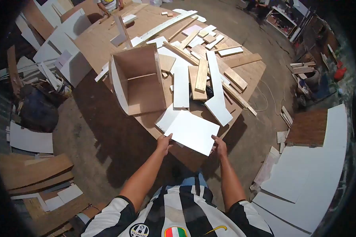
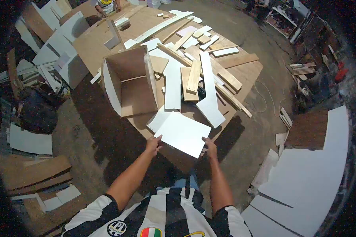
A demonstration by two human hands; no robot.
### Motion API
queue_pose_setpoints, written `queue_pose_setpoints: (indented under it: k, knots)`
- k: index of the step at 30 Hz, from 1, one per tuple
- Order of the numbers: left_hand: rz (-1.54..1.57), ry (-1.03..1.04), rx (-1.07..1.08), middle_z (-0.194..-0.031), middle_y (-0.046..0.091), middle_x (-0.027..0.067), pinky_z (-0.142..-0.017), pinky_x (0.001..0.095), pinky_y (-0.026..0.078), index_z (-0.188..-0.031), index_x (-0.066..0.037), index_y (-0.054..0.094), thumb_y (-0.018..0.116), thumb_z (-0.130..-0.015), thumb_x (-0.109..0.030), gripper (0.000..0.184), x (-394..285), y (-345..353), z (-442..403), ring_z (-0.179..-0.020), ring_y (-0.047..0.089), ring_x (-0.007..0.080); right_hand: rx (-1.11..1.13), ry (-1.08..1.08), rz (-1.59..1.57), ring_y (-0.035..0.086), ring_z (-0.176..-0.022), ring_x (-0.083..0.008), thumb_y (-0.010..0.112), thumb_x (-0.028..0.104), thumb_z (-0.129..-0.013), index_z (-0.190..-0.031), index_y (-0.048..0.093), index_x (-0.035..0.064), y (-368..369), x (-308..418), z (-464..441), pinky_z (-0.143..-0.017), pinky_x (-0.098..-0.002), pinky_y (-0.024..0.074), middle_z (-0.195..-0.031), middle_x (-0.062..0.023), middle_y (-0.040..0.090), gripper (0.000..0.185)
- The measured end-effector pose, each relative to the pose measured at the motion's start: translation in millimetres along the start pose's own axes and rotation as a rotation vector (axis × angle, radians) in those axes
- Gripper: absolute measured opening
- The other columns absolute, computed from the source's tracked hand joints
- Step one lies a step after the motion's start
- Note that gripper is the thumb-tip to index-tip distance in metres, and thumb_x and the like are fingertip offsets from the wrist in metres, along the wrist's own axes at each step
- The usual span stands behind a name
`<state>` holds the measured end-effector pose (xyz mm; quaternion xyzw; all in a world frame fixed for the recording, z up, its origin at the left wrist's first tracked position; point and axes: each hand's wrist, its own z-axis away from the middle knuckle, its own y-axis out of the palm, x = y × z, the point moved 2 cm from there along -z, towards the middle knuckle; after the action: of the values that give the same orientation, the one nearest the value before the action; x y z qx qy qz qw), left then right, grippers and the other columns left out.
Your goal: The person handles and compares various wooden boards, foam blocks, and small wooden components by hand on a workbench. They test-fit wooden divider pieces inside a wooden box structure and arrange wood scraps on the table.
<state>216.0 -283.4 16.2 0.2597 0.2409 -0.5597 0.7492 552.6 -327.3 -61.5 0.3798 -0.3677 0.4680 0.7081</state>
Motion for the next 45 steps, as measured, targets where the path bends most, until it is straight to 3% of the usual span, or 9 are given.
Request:
queue_pose_setpoints:
  k: [5,7,9,12,16,23,31,40,45]
  knots:
    - [-0.25,0.131,-0.2,-0.103,0.069,0.0074,-0.075,0.0373,0.052,-0.121,-0.003,0.065,0.076,-0.088,-0.029,0.043,30.9,6.4,-43.7,-0.091,0.065,0.0197,-0.007,-0.033,0.46,0.059,-0.119,-0.0253,0.069,0.013,-0.089,-0.137,0.055,-0.0006,23.1,16.2,-10.5,-0.104,-0.0361,0.0448,-0.137,-0.015,0.059,0.052]
    - [-0.262,0.134,-0.198,-0.111,0.069,0.0136,-0.086,0.039,0.053,-0.124,-0.001,0.062,0.078,-0.085,-0.032,0.052,47.1,8.7,-60.8,-0.099,0.065,0.0261,0.0,-0.129,0.515,0.058,-0.123,-0.0264,0.07,0.013,-0.088,-0.137,0.054,-0.0018,23.6,10.3,-21.6,-0.104,-0.0369,0.0443,-0.138,-0.0162,0.058,0.054]
    - [-0.439,0.277,-0.511,-0.118,0.066,0.0191,-0.095,0.0434,0.049,-0.125,0.0,0.06,0.078,-0.083,-0.036,0.059,56.6,13.4,-72.3,-0.109,0.062,0.0321,0.053,-0.246,0.596,0.058,-0.122,-0.0365,0.072,0.023,-0.085,-0.141,0.051,0.0033,24.6,17.1,-33.6,-0.103,-0.0415,0.0453,-0.135,-0.0221,0.059,0.063]
    - [-0.554,0.234,-0.62,-0.126,0.058,0.0234,-0.104,0.0479,0.041,-0.131,-0.002,0.055,0.077,-0.08,-0.046,0.071,46.1,28.3,-60.6,-0.122,0.052,0.0387,0.119,-0.159,1.226,0.056,-0.119,-0.0456,0.072,0.028,-0.084,-0.143,0.049,0.0088,40.3,52.2,-29.6,-0.1,-0.048,0.0473,-0.135,-0.0241,0.055,0.066]
    - [-0.613,0.213,-0.734,-0.132,0.051,0.0241,-0.109,0.0508,0.034,-0.135,-0.005,0.049,0.075,-0.082,-0.048,0.073,57.0,34.2,-73.9,-0.127,0.043,0.039,0.152,0.022,1.565,0.055,-0.12,-0.041,0.07,0.033,-0.086,-0.135,0.052,0.009,72.2,97.3,-22.6,-0.097,-0.0485,0.0494,-0.127,-0.0246,0.057,0.057]
    - [-0.596,0.115,-0.922,-0.136,0.049,0.0228,-0.111,0.0477,0.033,-0.135,-0.003,0.047,0.075,-0.083,-0.045,0.072,42.3,58.0,-57.0,-0.129,0.042,0.0385,0.291,-0.419,0.95,0.056,-0.119,-0.0425,0.079,0.03,-0.079,-0.135,0.048,-0.0017,170.3,106.2,-117.9,-0.102,-0.0459,0.0449,-0.127,-0.0271,0.057,0.071]
    - [-0.597,0.126,-0.94,-0.139,0.048,0.0218,-0.111,0.0477,0.03,-0.136,-0.002,0.045,0.074,-0.084,-0.045,0.073,20.5,69.4,-48.2,-0.132,0.038,0.0382,0.076,-0.039,0.595,0.057,-0.116,-0.0489,0.079,0.03,-0.079,-0.14,0.026,-0.0037,246.7,86.5,-210.4,-0.103,-0.0476,0.0424,-0.124,-0.0357,0.057,0.087]
    - [-0.578,0.298,-0.998,-0.139,0.045,0.0188,-0.107,0.0558,0.031,-0.136,-0.013,0.047,0.074,-0.082,-0.048,0.07,2.7,79.5,-91.7,-0.133,0.037,0.0387,-0.198,-0.016,0.61,0.065,-0.102,-0.0435,0.067,0.02,-0.092,-0.119,0.055,-0.0025,238.4,113.2,-202.4,-0.091,-0.0475,0.0481,-0.106,-0.0272,0.067,0.037]
    - [-0.506,0.298,-1.045,-0.134,0.05,0.0194,-0.104,0.0514,0.036,-0.132,-0.01,0.051,0.078,-0.081,-0.042,0.066,-16.3,68.2,-92.1,-0.126,0.045,0.0392,-0.253,-0.122,0.656,0.062,-0.108,-0.0442,0.062,0.016,-0.094,-0.123,0.052,-0.0021,215.6,132.5,-198.0,-0.091,-0.0494,0.0476,-0.116,-0.0272,0.063,0.036]
